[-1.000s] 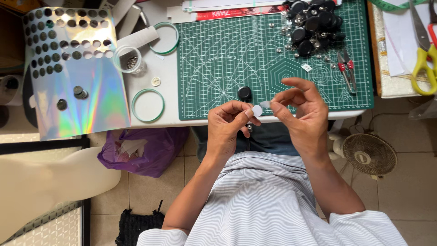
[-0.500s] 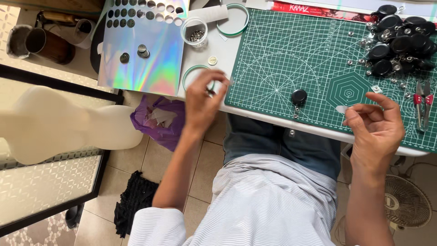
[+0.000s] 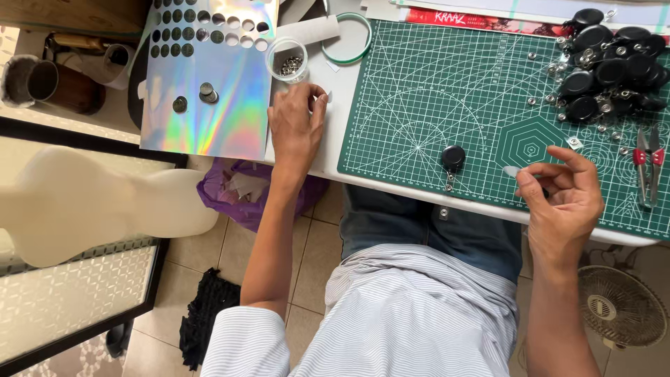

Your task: The person assembles small keychains by attaching metal rings to black circular components. They pick up each component, thread a ring through it, and place the finished unit on the cutting mat. The process is repeated for several units.

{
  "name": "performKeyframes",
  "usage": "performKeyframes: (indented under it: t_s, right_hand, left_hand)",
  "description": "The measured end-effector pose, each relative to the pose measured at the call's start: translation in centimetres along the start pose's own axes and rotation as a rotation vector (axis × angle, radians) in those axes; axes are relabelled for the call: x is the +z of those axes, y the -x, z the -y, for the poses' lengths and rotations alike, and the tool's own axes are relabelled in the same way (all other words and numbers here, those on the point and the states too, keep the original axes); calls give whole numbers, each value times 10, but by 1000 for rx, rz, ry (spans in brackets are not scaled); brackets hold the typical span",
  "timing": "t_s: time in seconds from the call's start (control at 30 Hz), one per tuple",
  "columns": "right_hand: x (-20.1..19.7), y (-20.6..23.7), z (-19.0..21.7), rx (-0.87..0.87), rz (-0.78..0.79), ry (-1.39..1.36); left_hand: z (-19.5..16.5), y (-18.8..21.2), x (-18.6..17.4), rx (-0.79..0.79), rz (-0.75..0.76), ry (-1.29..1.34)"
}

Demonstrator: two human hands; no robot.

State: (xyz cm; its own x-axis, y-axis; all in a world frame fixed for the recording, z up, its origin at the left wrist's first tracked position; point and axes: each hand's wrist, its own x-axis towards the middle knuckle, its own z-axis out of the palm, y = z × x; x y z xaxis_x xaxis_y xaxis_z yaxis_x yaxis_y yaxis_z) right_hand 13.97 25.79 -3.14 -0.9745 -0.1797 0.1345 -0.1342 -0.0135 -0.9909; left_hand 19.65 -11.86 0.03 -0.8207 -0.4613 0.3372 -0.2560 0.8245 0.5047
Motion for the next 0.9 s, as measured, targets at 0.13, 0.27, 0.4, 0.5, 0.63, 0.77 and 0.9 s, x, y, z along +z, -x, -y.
performKeyframes:
  t_s: [0.13,0.27,0.4,0.5,0.63,0.77,0.9]
  right_hand:
    - [2,1,-3,-52,11,42]
    - [3,4,-5,-60,6,112]
    - [3,5,-6,-83,7,145]
    - [1,5,-8,-91,6,165]
    - [0,7,-7,-105,18,170]
    - [2,7,-3,-81,16,161]
    - [4,5,-1,-74,11,161]
  left_hand:
    - [-1,-1,5,-47,-20,3]
    - [-2,-3,4,-143,-34,-34]
    - [1,-3,3,-107,-100,-73]
    - [5,-1,3,-89,-119,-91]
    - [8,2,0,-57,-121,-140]
    - [7,6,-6,0,-91,-244]
    - [6,6,-9,76,-126,-274]
